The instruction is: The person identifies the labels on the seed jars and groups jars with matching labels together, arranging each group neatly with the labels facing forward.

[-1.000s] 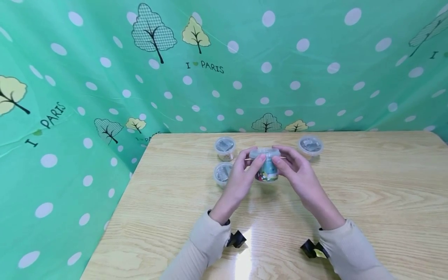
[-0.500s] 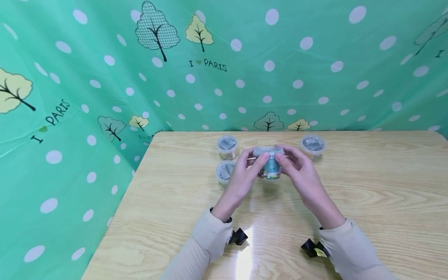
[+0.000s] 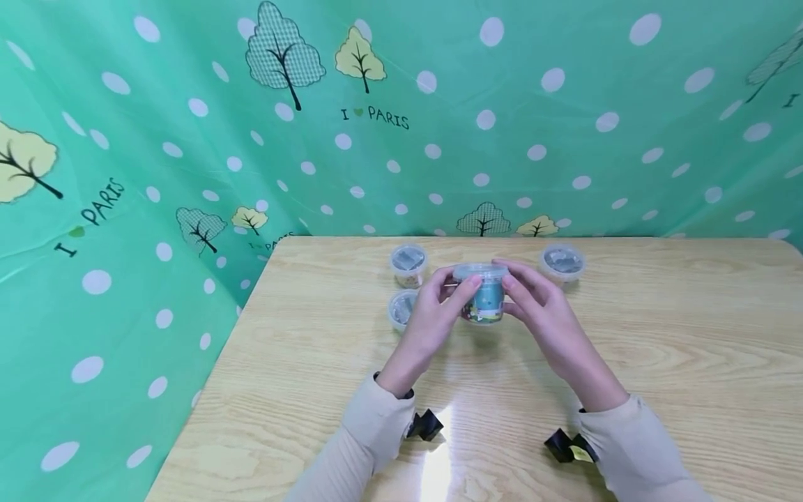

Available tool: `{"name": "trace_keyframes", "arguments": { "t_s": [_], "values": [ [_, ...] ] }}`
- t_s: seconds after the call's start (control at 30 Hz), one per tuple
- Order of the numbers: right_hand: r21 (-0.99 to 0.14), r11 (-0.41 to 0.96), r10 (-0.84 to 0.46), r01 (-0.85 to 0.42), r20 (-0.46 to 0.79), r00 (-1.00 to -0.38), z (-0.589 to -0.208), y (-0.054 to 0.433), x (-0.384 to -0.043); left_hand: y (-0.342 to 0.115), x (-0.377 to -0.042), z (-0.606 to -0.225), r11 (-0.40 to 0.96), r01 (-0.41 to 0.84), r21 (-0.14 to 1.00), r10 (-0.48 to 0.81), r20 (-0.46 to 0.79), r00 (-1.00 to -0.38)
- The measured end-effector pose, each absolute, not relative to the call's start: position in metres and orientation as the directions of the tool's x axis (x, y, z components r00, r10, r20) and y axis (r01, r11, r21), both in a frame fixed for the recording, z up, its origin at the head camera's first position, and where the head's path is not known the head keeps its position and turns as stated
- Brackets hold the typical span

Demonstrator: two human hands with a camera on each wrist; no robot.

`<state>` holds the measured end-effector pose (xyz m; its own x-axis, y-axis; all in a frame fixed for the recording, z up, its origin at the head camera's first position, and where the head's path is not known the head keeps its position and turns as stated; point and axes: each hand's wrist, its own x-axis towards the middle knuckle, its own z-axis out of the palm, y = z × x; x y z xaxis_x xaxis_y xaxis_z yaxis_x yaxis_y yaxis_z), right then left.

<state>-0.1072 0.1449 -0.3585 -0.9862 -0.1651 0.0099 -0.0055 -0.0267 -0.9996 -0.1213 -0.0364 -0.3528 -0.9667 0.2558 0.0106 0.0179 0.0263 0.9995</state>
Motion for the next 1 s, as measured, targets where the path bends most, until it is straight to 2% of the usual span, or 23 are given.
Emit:
{"name": "trace_keyframes", "arguments": {
  "t_s": [0.2,0.5,0.77,1.0],
  "values": [
    [-1.0,-0.012,-0.117,-0.021,0.022,-0.993,-0.359,0.1438,-0.1063,-0.0364,-0.1204,-0.3541,0.03,-0.002,1.0,0.268,-0.01,-0.963],
    [-0.999,-0.003,-0.052,-0.037,0.037,-0.998,-0.3601,0.1402,-0.1058,-0.0342,-0.1183,-0.3548,0.105,0.028,0.994,0.206,0.006,-0.978],
    [-0.999,0.045,-0.046,-0.03,0.028,-0.999,-0.3602,0.1395,-0.1042,-0.0326,-0.118,-0.3562,0.126,0.01,0.992,0.187,-0.014,-0.982],
    [-0.996,0.036,-0.066,-0.079,0.076,-0.995,-0.3613,0.1396,-0.1066,-0.0344,-0.122,-0.3565,0.12,0.033,0.992,0.208,0.007,-0.978]
  ]
}}
